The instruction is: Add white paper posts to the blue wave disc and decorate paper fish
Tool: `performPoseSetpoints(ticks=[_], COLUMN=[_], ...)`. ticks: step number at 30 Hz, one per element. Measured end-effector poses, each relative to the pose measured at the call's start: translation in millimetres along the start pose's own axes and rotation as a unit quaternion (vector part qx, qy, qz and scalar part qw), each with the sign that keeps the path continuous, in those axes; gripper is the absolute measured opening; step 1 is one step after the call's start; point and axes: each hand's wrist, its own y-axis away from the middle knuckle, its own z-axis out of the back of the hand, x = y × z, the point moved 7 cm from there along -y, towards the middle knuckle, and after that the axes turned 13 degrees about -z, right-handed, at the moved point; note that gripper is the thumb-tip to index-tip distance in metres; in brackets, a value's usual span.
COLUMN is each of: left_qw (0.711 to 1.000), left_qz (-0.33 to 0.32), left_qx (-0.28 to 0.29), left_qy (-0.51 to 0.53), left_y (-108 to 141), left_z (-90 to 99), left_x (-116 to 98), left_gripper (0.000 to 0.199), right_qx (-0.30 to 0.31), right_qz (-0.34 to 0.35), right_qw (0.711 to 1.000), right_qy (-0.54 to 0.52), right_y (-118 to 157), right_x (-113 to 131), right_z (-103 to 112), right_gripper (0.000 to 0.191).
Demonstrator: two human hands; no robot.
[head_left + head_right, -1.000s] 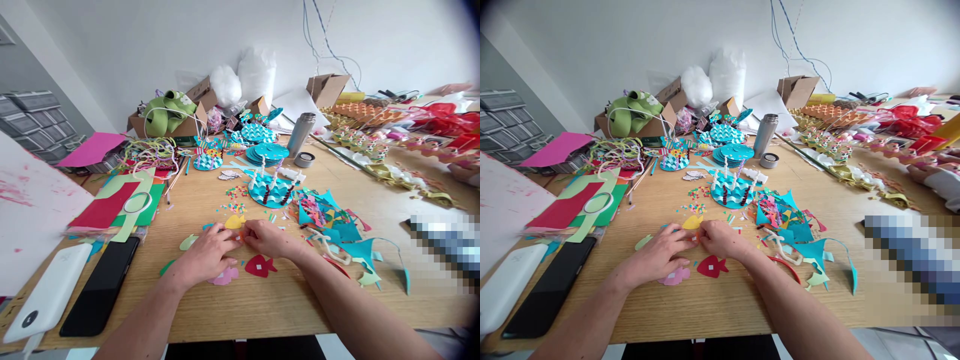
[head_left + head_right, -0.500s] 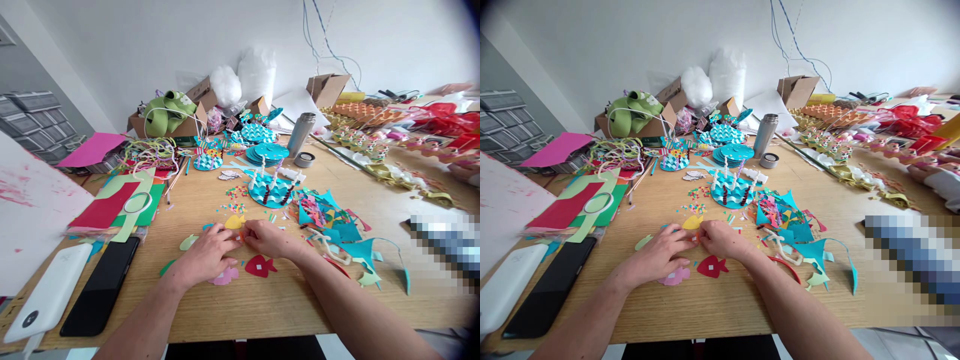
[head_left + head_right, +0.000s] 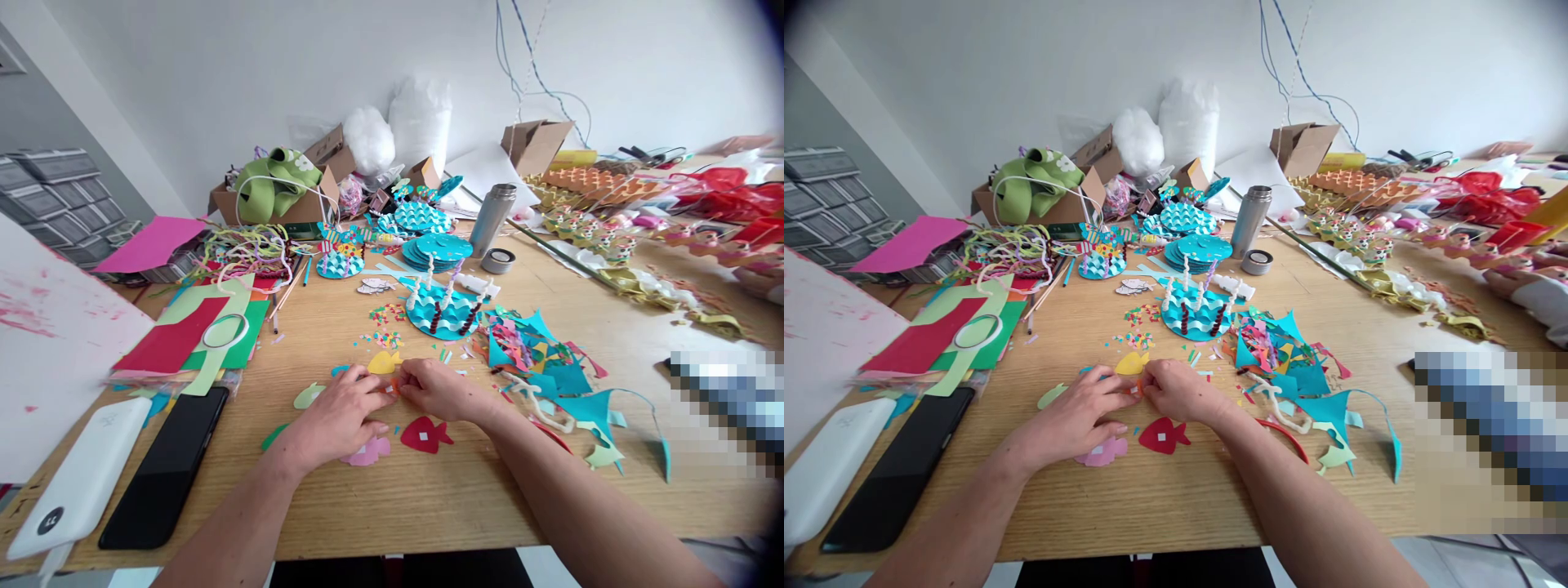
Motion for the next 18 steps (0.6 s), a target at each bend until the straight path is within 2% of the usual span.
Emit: performPoseSetpoints(ticks=[18], left_qw=[1.0], left_qz=[0.003], left_qx=[-0.001], left_qy=[0.001], left_y=[0.5], left_z=[0.0], left_x=[-1.4], left_gripper=[0.044], right_qx=[0.005], right_qz=[0.001], right_qw=[1.0], right_qy=[0.0], right_y=[0.1], right_x=[0.3], right_z=[0.0], right_gripper=[0.012])
